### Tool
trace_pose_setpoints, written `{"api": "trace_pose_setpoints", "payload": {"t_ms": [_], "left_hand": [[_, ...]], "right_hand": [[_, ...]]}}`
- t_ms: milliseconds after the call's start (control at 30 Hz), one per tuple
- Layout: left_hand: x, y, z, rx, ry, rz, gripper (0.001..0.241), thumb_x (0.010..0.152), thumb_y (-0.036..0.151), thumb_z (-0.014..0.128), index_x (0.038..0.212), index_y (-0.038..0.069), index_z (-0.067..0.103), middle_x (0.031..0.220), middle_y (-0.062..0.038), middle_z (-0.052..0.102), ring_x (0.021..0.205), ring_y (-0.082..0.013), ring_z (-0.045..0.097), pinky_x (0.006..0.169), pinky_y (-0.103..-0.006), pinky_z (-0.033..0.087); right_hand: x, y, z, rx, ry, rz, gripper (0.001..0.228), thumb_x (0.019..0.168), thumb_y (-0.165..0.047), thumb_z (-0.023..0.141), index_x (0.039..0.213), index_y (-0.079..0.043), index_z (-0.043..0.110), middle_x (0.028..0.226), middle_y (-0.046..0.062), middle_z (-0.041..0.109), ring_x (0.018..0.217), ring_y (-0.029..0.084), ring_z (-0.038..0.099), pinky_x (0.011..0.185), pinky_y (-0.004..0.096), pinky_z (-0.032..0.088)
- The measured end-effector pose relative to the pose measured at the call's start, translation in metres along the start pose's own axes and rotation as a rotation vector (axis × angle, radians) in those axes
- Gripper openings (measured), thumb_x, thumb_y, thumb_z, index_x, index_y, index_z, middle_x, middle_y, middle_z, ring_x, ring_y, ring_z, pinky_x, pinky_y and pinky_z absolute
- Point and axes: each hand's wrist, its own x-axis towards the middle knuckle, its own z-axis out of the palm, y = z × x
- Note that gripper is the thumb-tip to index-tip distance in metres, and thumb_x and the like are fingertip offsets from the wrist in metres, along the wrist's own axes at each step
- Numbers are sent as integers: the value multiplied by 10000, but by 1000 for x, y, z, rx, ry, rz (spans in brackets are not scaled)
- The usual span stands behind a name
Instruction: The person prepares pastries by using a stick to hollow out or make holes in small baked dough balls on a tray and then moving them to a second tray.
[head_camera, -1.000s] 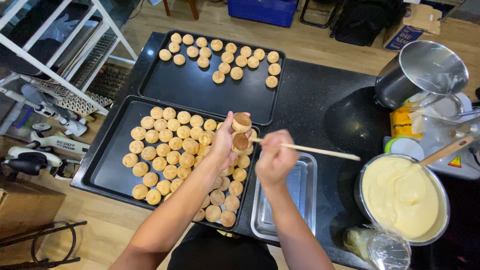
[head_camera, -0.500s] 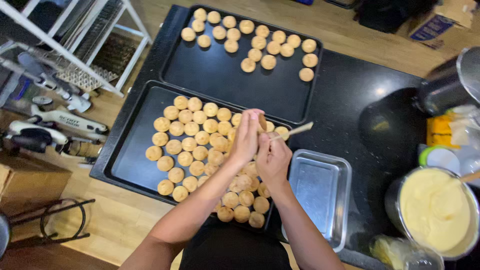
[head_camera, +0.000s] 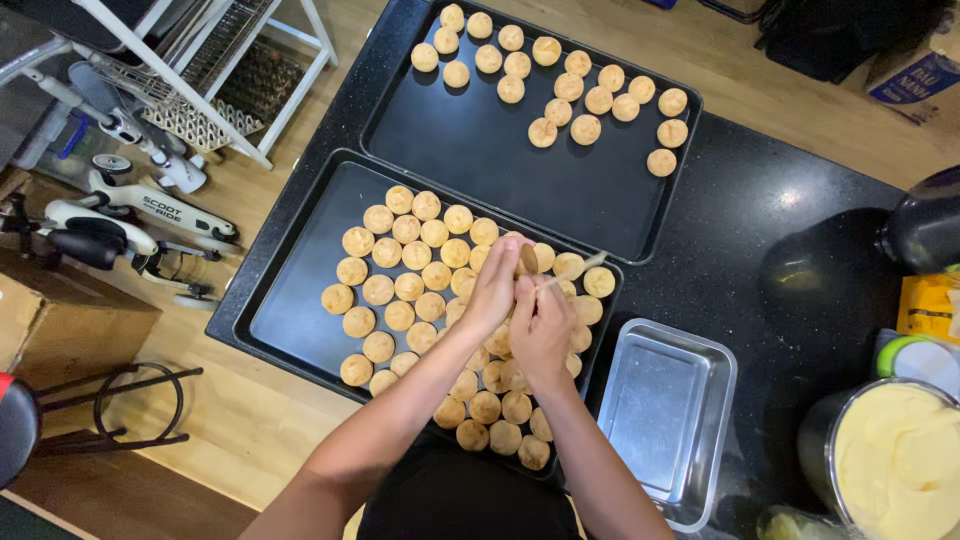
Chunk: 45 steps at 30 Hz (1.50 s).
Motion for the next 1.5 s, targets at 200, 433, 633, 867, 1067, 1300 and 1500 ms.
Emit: {"api": "trace_pose_setpoints", "payload": {"t_ms": [200,433,633,867,1067,1300,1500], "left_hand": [[0,2,-1,-381,72,-289,413,1111,364,347,1181,70,627,1106,-44,606,1010,-132,548,903,-288,462],[-2,-8,-16,-12,36,-138,465,1108,403,356,1193,44,639,1095,-79,582,974,-145,548,890,-294,453],[9,-15,-57,690,266,162,405,1083,367,512,1232,-10,506,1119,-188,560,1040,-328,559,919,-408,449],[76,-14,-87,1129,187,289,524,844,387,817,1087,13,541,1122,-202,535,1064,-395,523,931,-505,438],[289,-27,-157,1386,165,582,950,741,418,859,1419,-72,408,1488,-326,399,1388,-483,367,1142,-522,324],[370,-30,-181,1638,-159,288,1027,704,687,828,1443,59,492,1287,-207,523,1252,-393,499,1138,-482,400],[364,-37,-157,1683,-184,451,581,927,598,631,1361,217,575,1233,-134,546,1088,-331,594,714,-459,559]], "right_hand": [[-8,6,-2,332,-59,365,210,1041,-109,522,913,-3,652,782,136,632,595,304,546,573,398,431],[7,-2,5,86,-61,35,176,1048,-116,564,921,-12,625,804,98,642,717,231,621,648,348,476],[18,-3,12,408,-13,337,309,1089,-195,483,837,-35,561,620,18,531,498,75,509,481,255,400],[75,28,30,506,111,415,340,1118,-216,489,826,-55,555,581,-34,468,503,23,437,472,217,336],[121,61,19,379,152,379,337,1116,-220,487,839,-51,581,597,-31,512,512,27,474,473,210,358],[113,89,11,353,225,435,362,1134,-233,490,840,-38,568,606,-15,487,518,40,469,486,216,365],[106,92,19,332,213,460,372,1119,-233,473,826,-29,580,613,-16,503,522,41,480,475,220,381]]}}
